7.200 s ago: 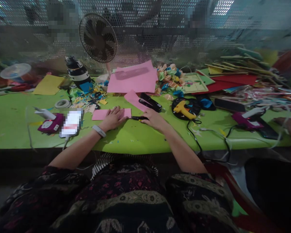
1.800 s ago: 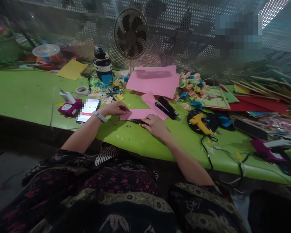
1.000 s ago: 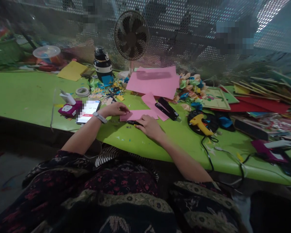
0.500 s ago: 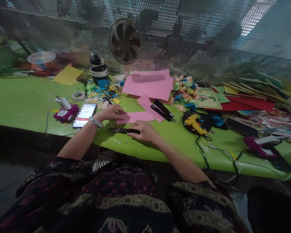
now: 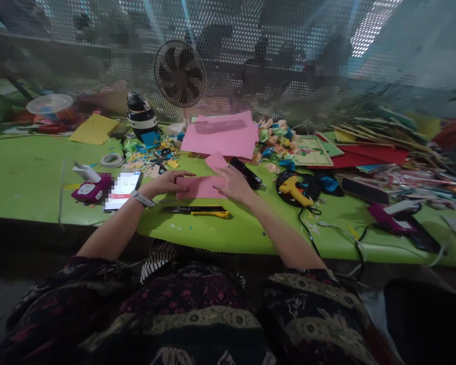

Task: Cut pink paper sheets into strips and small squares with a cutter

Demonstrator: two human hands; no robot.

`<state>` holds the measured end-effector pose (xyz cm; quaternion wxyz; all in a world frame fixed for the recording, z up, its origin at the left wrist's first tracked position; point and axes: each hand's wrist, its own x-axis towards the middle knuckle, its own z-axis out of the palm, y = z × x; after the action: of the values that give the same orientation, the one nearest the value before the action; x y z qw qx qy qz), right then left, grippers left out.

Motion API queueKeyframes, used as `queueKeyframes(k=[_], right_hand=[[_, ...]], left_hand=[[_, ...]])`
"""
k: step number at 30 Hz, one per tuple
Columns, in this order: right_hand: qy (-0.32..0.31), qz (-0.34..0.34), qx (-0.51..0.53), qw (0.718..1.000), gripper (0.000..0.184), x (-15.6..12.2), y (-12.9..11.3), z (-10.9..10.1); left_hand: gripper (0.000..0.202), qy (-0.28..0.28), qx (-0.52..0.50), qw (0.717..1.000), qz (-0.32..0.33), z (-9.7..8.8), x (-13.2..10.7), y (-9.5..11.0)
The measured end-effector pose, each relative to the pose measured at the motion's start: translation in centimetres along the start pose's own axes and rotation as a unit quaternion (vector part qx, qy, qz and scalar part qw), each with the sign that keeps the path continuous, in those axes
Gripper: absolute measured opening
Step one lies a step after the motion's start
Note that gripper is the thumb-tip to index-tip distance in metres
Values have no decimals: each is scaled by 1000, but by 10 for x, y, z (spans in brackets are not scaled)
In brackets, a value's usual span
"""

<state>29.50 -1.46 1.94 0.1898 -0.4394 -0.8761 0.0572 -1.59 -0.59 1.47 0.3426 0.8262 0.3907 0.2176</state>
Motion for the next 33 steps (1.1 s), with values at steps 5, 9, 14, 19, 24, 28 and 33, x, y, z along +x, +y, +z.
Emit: queueKeyframes(k=[5, 9, 14, 19, 24, 28, 33], right_hand=[[-19, 44, 12, 999, 57, 0, 8, -1], [-3, 88, 50, 995, 33, -1, 18, -9], [14, 151, 77, 985, 30, -2, 26, -24], [89, 175, 73, 978, 26, -5, 46, -24], [176, 217, 64, 958, 34, -10, 72, -21], [117, 207, 57, 970, 44, -13, 77, -19], [75, 215, 67, 971, 37, -13, 72, -15]], left_hand=[[62, 46, -71, 996, -18, -5, 7, 9], [71, 109, -177, 977, -50, -11, 21, 19], [55, 111, -317, 929, -159, -6, 52, 28], [30, 103, -327, 914, -217, 3, 80, 28], [21, 93, -296, 923, -227, -2, 91, 16], [24, 57, -260, 936, -232, -6, 98, 6], [23, 54, -203, 951, -226, -5, 115, 4]])
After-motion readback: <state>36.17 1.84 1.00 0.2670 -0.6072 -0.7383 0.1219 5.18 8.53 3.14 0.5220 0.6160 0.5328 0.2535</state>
